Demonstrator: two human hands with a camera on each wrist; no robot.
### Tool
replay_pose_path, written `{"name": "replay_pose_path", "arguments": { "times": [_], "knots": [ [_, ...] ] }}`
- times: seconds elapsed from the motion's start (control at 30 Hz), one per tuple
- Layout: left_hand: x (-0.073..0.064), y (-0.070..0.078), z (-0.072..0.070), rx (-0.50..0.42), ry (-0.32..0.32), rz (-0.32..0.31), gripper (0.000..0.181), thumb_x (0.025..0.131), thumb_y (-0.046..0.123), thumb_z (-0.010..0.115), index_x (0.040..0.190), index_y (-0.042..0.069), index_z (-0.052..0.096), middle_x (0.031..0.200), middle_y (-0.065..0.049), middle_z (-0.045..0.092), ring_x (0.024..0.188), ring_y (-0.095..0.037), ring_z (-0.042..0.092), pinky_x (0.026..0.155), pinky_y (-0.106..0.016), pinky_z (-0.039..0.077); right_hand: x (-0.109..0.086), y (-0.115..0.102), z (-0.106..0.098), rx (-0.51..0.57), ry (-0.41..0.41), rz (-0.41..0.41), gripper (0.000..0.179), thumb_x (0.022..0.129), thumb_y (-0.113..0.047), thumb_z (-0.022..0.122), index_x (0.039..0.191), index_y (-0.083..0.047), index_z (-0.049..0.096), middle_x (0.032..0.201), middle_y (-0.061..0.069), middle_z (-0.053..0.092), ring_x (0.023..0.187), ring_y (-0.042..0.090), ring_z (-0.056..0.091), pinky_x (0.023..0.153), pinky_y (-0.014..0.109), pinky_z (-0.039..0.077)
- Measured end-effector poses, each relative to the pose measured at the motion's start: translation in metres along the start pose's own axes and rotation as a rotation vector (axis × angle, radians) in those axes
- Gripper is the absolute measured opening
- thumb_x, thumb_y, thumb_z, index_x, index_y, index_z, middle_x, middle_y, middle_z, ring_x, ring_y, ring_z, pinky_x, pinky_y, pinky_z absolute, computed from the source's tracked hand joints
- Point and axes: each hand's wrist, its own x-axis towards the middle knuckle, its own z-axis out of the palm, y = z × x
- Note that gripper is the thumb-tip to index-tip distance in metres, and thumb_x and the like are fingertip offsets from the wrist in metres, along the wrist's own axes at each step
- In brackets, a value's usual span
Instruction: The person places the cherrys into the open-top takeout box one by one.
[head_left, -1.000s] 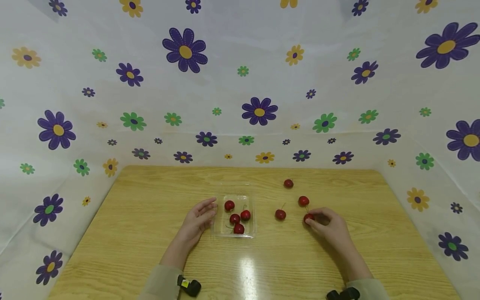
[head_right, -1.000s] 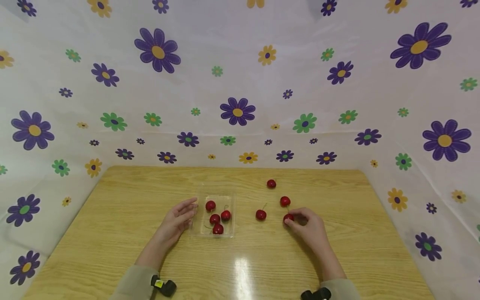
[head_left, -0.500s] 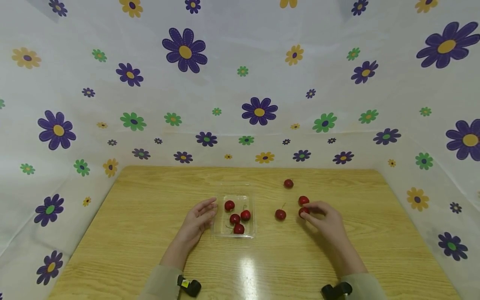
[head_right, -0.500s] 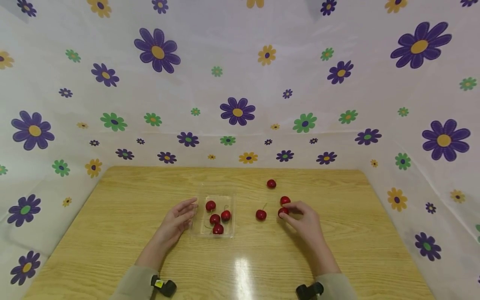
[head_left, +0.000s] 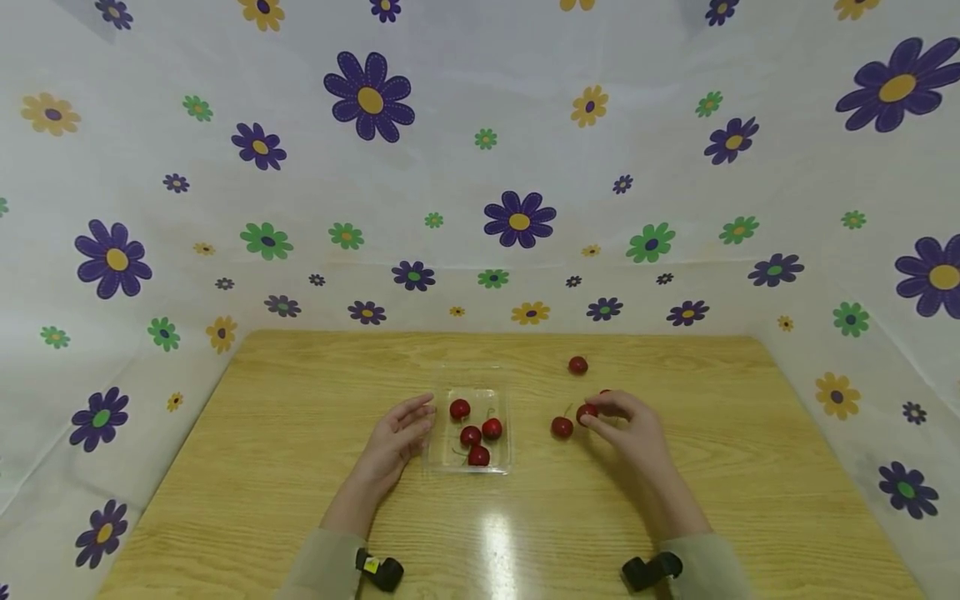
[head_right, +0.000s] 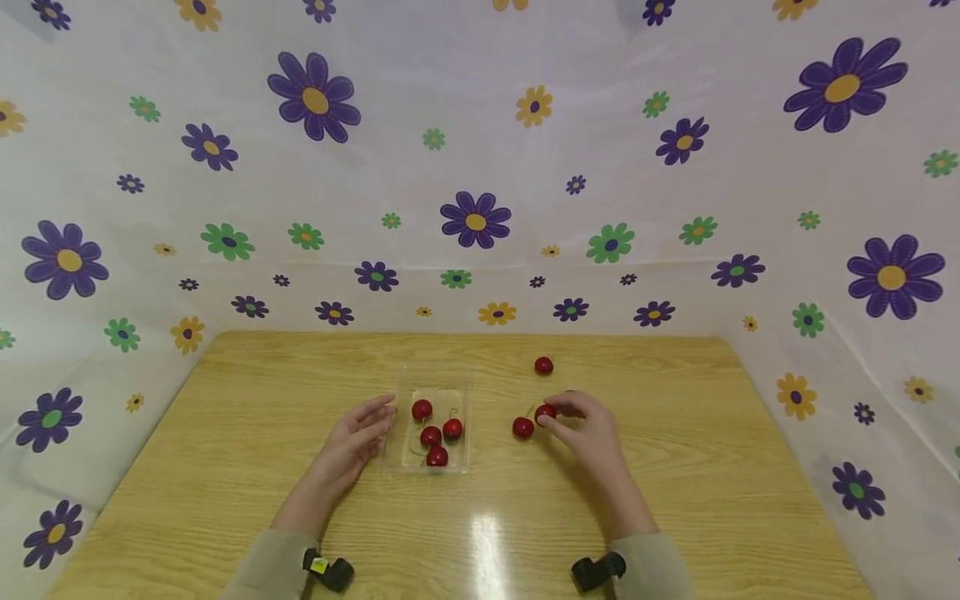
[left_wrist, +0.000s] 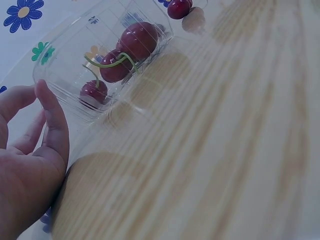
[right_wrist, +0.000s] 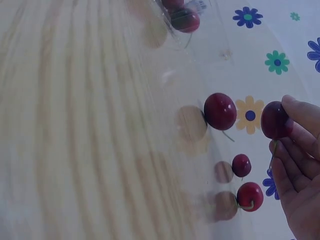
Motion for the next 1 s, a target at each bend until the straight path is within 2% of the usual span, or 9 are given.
{"name": "replay_pose_path", "arguments": {
  "times": [0.17, 0.37, 0.43, 0.57, 0.67, 1.0],
  "knots": [
    [0.001, 0.001, 0.0, -0.007, -0.006, 0.0, 0.053, 0.106, -0.004, 0.055, 0.158, -0.005, 0.041, 0.123, 0.004, 0.062, 0.101, -0.005, 0.062, 0.071, -0.015, 0.055, 0.005, -0.008, 0.007, 0.004, -0.008, -0.016, 0.027, 0.092, -0.009, 0.084, 0.117, -0.002, 0.078, 0.114, 0.015, 0.078, 0.098, -0.007, 0.062, 0.097, 0.036, 0.059],
    [0.001, 0.001, 0.0, -0.004, -0.013, 0.004, 0.053, 0.107, -0.003, 0.054, 0.158, -0.005, 0.04, 0.121, 0.006, 0.062, 0.101, -0.004, 0.062, 0.071, -0.015, 0.055, 0.011, -0.02, 0.016, 0.029, -0.017, -0.033, 0.028, 0.091, -0.009, 0.085, 0.118, -0.003, 0.078, 0.116, 0.014, 0.078, 0.1, -0.002, 0.063, 0.099, 0.047, 0.058],
    [0.0, 0.001, 0.0, -0.006, -0.015, 0.006, 0.053, 0.107, -0.004, 0.054, 0.158, -0.005, 0.04, 0.121, 0.006, 0.062, 0.102, -0.003, 0.062, 0.071, -0.015, 0.055, 0.013, -0.024, 0.019, 0.04, -0.025, -0.041, 0.028, 0.091, -0.009, 0.085, 0.118, -0.003, 0.078, 0.116, 0.014, 0.078, 0.102, 0.004, 0.066, 0.1, 0.05, 0.058],
    [0.0, 0.001, 0.0, -0.008, -0.012, 0.004, 0.053, 0.106, -0.004, 0.055, 0.158, -0.005, 0.04, 0.12, 0.006, 0.063, 0.102, -0.004, 0.062, 0.07, -0.015, 0.055, 0.017, -0.034, 0.024, 0.074, -0.043, -0.052, 0.028, 0.092, -0.009, 0.084, 0.117, -0.001, 0.078, 0.116, 0.016, 0.077, 0.106, 0.026, 0.071, 0.102, 0.053, 0.057],
    [0.001, 0.001, 0.0, -0.008, -0.011, 0.001, 0.054, 0.106, -0.003, 0.055, 0.158, -0.005, 0.04, 0.121, 0.006, 0.062, 0.102, -0.004, 0.062, 0.07, -0.015, 0.055, 0.019, -0.041, 0.029, 0.09, -0.059, -0.046, 0.028, 0.093, -0.011, 0.084, 0.118, -0.002, 0.078, 0.117, 0.016, 0.077, 0.109, 0.035, 0.07, 0.103, 0.056, 0.055],
    [0.0, 0.0, -0.001, -0.003, -0.017, 0.003, 0.054, 0.107, -0.002, 0.056, 0.158, -0.005, 0.04, 0.123, 0.004, 0.062, 0.102, -0.004, 0.062, 0.071, -0.015, 0.055, 0.023, -0.051, 0.044, 0.117, -0.095, -0.116, 0.028, 0.09, -0.008, 0.085, 0.116, -0.002, 0.078, 0.113, 0.014, 0.078, 0.105, 0.03, 0.072, 0.101, 0.061, 0.056]
  ]
}}
